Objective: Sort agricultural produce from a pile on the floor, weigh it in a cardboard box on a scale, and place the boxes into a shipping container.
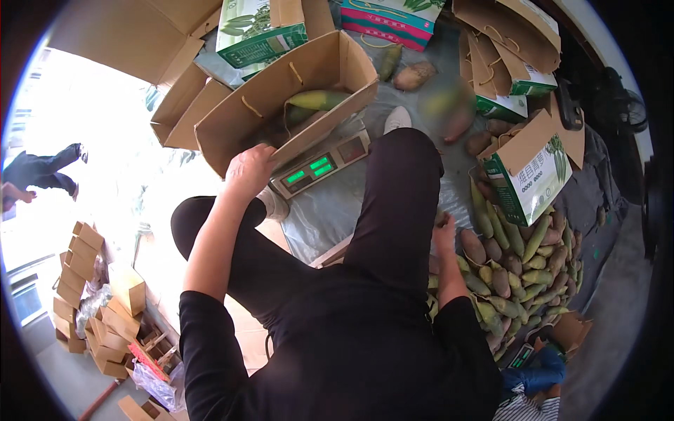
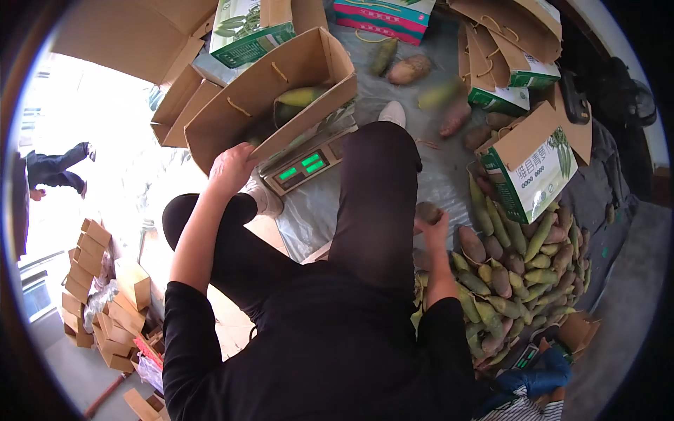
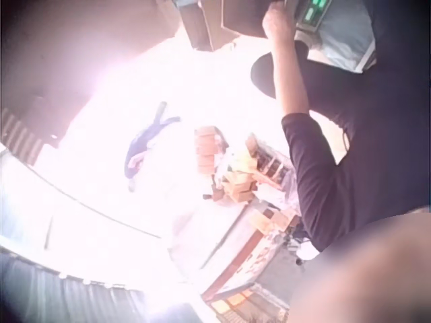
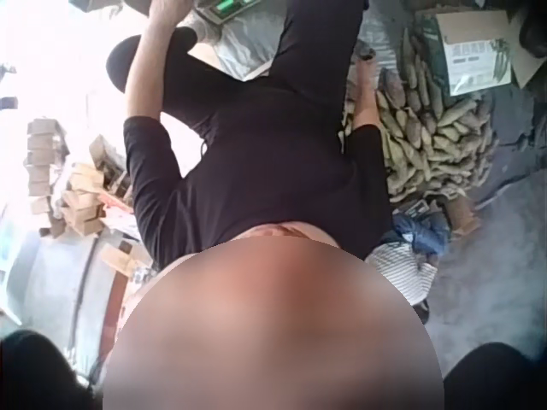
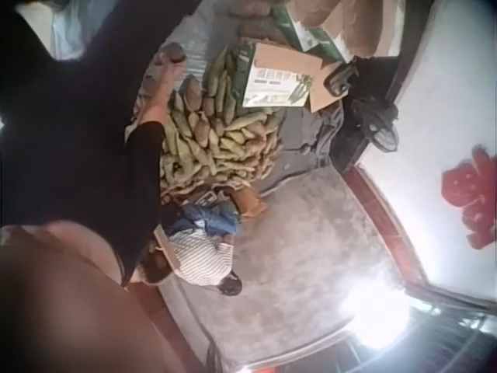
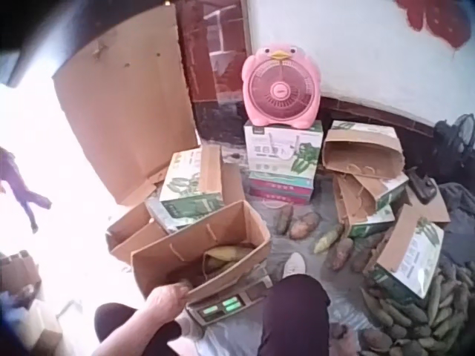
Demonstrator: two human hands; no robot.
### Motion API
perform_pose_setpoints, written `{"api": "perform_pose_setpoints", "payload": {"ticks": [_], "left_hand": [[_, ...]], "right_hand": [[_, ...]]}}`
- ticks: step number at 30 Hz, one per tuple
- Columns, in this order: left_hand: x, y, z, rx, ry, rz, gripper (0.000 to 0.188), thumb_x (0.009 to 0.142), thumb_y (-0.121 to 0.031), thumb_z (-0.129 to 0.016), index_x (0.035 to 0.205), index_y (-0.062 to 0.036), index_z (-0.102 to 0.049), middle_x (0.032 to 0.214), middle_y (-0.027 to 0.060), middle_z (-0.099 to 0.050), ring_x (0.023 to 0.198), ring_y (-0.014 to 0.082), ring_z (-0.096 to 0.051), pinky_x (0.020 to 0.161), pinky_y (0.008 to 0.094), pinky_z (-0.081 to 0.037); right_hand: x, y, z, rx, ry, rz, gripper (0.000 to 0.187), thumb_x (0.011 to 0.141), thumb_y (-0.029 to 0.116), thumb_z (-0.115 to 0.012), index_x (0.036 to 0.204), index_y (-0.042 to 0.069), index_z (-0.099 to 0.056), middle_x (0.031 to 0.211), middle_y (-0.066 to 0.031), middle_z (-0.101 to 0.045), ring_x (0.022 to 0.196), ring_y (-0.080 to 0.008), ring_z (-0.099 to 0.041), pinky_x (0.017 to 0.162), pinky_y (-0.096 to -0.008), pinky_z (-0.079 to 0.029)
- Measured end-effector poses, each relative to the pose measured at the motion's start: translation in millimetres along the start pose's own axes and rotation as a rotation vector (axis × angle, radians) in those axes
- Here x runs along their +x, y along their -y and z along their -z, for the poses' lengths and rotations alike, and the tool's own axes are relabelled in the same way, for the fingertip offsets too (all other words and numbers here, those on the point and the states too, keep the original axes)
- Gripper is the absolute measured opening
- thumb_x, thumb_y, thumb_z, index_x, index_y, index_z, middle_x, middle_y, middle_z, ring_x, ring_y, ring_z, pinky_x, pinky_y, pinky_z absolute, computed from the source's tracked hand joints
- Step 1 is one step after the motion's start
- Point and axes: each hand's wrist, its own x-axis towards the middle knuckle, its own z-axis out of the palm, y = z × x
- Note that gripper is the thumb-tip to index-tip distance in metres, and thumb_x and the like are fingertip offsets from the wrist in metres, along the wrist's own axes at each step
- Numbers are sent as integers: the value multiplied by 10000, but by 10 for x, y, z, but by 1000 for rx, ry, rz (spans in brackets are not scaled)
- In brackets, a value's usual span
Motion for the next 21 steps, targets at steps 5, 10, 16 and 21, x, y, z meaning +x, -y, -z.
{"api": "perform_pose_setpoints", "payload": {"ticks": [5, 10, 16, 21], "left_hand": [[181, -125, -31, -11, 20, -39, 139, 801, -168, -586, 886, -59, -600, 904, 117, -598, 885, 322, -592, 767, 421, -478], [158, -99, -31, 18, 16, -40, 178, 800, -171, -585, 939, -63, -614, 941, 109, -610, 906, 316, -595, 787, 416, -479], [130, -89, -26, 12, -3, -32, 220, 795, -188, -585, 969, -60, -626, 980, 118, -618, 922, 325, -590, 797, 417, -473], [216, -89, -48, 11, 22, -56, 250, 788, -196, -592, 981, -40, -622, 1000, 165, -613, 945, 346, -576, 806, 428, -464]], "right_hand": [[305, 1295, 539, 156, -113, 371, 755, 596, 42, -776, 1244, -13, -392, 1171, -120, -490, 1076, -219, -494, 936, -324, -396], [234, 2929, 565, 318, 28, 647, 731, 633, 20, -759, 1261, 8, -386, 1209, -123, -483, 1105, -209, -499, 942, -340, -414], [-193, 4363, -18, 122, -44, 1260, 482, 658, 51, -704, 1104, 51, -522, 1018, -117, -591, 953, -257, -587, 818, -342, -483], [-145, 4559, -791, -242, 217, 1285, 635, 649, 224, -777, 1198, 65, -499, 1126, -139, -566, 1051, -281, -557, 896, -381, -443]]}}
